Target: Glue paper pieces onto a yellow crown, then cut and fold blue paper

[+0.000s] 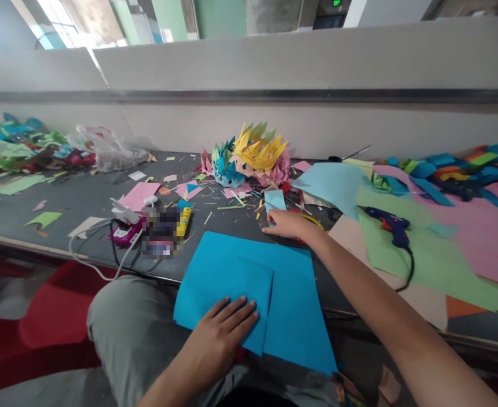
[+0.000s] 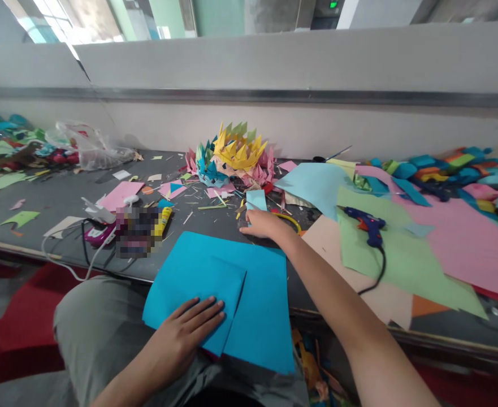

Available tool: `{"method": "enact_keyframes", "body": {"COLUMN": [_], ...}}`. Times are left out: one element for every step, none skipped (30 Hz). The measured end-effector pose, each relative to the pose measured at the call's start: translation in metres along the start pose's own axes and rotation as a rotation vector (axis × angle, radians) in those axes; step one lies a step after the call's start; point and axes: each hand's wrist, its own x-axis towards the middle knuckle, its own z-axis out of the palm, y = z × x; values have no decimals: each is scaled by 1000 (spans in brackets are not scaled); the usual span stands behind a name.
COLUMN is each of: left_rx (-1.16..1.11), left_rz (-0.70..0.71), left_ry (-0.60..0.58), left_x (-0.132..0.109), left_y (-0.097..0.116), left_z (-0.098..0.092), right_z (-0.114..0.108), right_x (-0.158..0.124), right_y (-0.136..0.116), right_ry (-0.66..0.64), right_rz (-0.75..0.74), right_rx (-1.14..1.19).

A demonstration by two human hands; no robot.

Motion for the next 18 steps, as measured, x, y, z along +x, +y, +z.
{"method": "enact_keyframes", "body": {"left_rx": [-5,-8,-12,-20,-32,-46,-61,-74,-83,-88,-91,-91,-91,-92,-95,-100,-106,-113], "left_rz": [-10,-21,-32,-43,-54,-63,-70,-79,-90,-106,-126,-147,-169,-190,-204,-214,-220,-228], "left_ry": [-9,-22,-34,-44,-50,-52,-49,-43,-35,-28,-19,-10,1,11,19,23,21,16], "left_x": [3,6,9,12,15,18,22,25,29,32,35,38,41,43,44,46,46,46], "left_y": [1,3,4,5,6,8,9,11,13,14,17,19,21,23,25,27,29,30], "left_z": [1,3,5,7,10,12,15,17,19,20,22,23,23,24,23,23,22,22], "right_z": [0,0,-1,-3,-5,-8,-11,-15,-19,-22,-25,-25,-24,-19,-12,-2,9,22], "right_x": [-2,-3,-4,-5,-5,-6,-8,-10,-15,-20,-27,-35,-44,-52,-60,-67,-73,-78], "right_y": [0,0,-1,-3,-7,-11,-17,-24,-32,-40,-48,-55,-61,-64,-66,-66,-64,-60], "right_ry": [19,42,76,123,184,254,323,380,413,426,419,393,357,311,263,229,206,187], "right_rz": [-8,-24,-54,-98,-151,-205,-256,-298,-329,-357,-385,-408,-426,-443,-454,-468,-465,-465], "right_rx": [5,22,63,128,212,307,398,470,508,518,500,453,385,305,223,146,70,1]}}
